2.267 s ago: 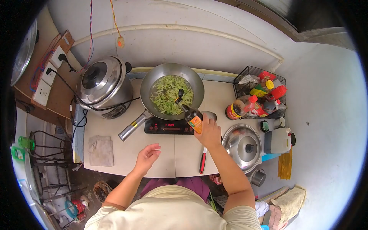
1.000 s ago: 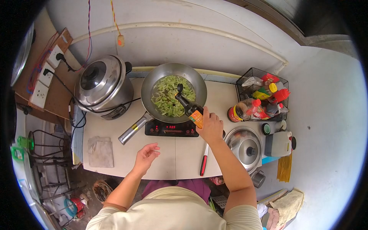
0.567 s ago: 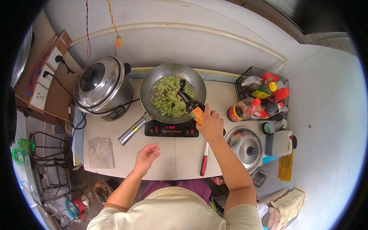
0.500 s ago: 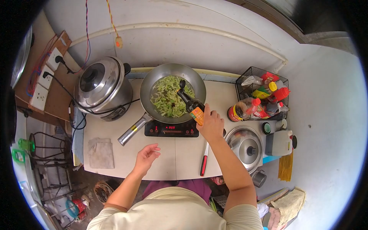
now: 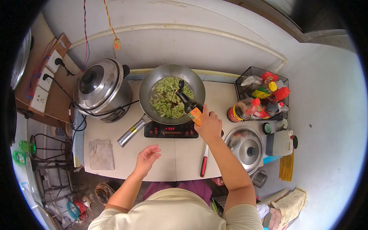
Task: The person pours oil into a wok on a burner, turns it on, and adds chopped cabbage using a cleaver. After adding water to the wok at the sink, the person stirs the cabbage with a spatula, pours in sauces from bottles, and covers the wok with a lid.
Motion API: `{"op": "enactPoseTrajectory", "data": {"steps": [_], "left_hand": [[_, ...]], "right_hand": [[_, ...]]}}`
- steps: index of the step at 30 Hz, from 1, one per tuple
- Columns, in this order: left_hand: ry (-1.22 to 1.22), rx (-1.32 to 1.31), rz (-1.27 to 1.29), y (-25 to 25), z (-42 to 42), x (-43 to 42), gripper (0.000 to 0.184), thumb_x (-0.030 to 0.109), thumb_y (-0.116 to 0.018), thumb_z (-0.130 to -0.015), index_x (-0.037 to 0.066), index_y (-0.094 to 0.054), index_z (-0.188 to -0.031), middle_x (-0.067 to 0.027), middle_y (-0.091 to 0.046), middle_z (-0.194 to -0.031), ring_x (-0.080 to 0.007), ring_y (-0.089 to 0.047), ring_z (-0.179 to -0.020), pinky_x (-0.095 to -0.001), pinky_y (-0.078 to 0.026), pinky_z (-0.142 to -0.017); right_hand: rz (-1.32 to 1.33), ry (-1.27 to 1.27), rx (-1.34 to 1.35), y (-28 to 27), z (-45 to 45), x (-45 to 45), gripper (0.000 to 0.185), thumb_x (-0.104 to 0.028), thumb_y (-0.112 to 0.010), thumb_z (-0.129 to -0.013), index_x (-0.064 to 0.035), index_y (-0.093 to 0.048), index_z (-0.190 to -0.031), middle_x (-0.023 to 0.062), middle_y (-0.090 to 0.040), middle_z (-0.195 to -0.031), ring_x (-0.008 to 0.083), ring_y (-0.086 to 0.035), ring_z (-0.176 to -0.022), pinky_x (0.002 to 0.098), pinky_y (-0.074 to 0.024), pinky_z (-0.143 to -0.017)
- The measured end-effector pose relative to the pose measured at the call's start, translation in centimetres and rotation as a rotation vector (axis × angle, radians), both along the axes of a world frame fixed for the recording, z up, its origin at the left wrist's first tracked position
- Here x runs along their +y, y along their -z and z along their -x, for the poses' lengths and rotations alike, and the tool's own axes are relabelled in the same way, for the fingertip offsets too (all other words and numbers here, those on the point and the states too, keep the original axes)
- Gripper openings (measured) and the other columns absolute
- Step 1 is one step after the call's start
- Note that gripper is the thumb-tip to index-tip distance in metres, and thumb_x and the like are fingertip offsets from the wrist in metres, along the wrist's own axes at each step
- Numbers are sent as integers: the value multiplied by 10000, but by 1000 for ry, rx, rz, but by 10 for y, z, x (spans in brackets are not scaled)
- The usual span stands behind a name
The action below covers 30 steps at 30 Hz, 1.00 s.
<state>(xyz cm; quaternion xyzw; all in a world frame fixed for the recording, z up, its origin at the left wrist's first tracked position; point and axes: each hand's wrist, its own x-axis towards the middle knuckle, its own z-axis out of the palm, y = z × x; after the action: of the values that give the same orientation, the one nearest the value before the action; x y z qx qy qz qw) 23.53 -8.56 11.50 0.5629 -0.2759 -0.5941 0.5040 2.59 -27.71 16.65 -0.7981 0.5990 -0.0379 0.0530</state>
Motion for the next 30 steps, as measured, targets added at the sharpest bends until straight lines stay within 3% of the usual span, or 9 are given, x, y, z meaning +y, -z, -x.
{"op": "enactPoseTrajectory", "data": {"steps": [6, 15, 18, 21, 22, 25, 26, 29, 30], "left_hand": [[-4, -51, -1, 4, 3, 1, 346, -28, -527, -850, -12, -508, -1196, -88, -580, -1064, -141, -577, -906, -264, -461, -823], [107, -488, 578, -55, 12, -58, 469, 91, -616, -823, 24, -480, -1266, -112, -547, -1199, -215, -524, -1092, -339, -407, -932], [188, -320, 655, -75, 25, -87, 559, 193, -616, -842, 10, -406, -1326, -140, -483, -1289, -230, -457, -1185, -354, -352, -989], [165, 91, 625, -100, 50, -104, 689, 337, -599, -850, -18, -321, -1370, -166, -447, -1325, -249, -427, -1218, -355, -308, -1021], [161, 117, 634, -98, 56, -111, 772, 459, -558, -848, -33, -291, -1379, -176, -478, -1273, -261, -440, -1199, -357, -301, -1025], [215, 339, 586, -106, 64, -112, 783, 507, -527, -852, -45, -312, -1364, -168, -523, -1192, -263, -458, -1170, -375, -309, -1020], [199, 352, 656, -102, 68, -113, 716, 477, -507, -871, -47, -359, -1337, -156, -568, -1082, -275, -487, -1128, -408, -331, -1004], [91, 279, 694, -93, 82, -100, 608, 415, -490, -894, -54, -438, -1278, -148, -607, -1002, -294, -521, -1087, -434, -332, -1002], [89, 198, 838, -84, 84, -100, 446, 271, -503, -898, -48, -510, -1209, -159, -632, -999, -326, -529, -1104, -454, -332, -1007]], "right_hand": [[-90, 29, -453, -2, 6, 6, 845, -269, -756, -640, -42, -327, -1332, 183, -552, -1106, 318, -555, -1017, 395, -455, -856], [-267, -81, -1017, 4, 29, 50, 812, -179, -801, -627, 12, -355, -1277, 150, -577, -1101, 218, -589, -1001, 316, -457, -875], [-464, -127, -1127, 18, 41, 65, 804, -182, -796, -628, 6, -364, -1279, 142, -566, -1112, 211, -575, -1015, 315, -443, -894], [-504, -217, -1083, 18, 48, 78, 794, -185, -795, -630, -12, -379, -1284, 139, -553, -1144, 216, -563, -1040, 320, -434, -906], [-498, -269, -1025, 5, 48, 79, 792, -203, -792, -627, -34, -390, -1288, 147, -547, -1156, 252, -563, -1053, 338, -436, -913], [-511, -325, -962, 19, 61, 84, 798, -224, -789, -620, -46, -392, -1288, 163, -546, -1152, 293, -566, -1047, 357, -445, -911], [-503, -335, -982, 24, 65, 85, 805, -237, -786, -617, -45, -388, -1290, 177, -540, -1149, 323, -562, -1038, 371, -453, -905], [-517, -328, -993, 26, 78, 83, 818, -189, -812, -593, -40, -400, -1283, 129, -569, -1118, 237, -575, -1022, 336, -438, -895], [-525, -296, -1043, 25, 81, 82, 812, -188, -811, -595, -41, -403, -1282, 126, -566, -1122, 233, -571, -1024, 334, -436, -897]]}}
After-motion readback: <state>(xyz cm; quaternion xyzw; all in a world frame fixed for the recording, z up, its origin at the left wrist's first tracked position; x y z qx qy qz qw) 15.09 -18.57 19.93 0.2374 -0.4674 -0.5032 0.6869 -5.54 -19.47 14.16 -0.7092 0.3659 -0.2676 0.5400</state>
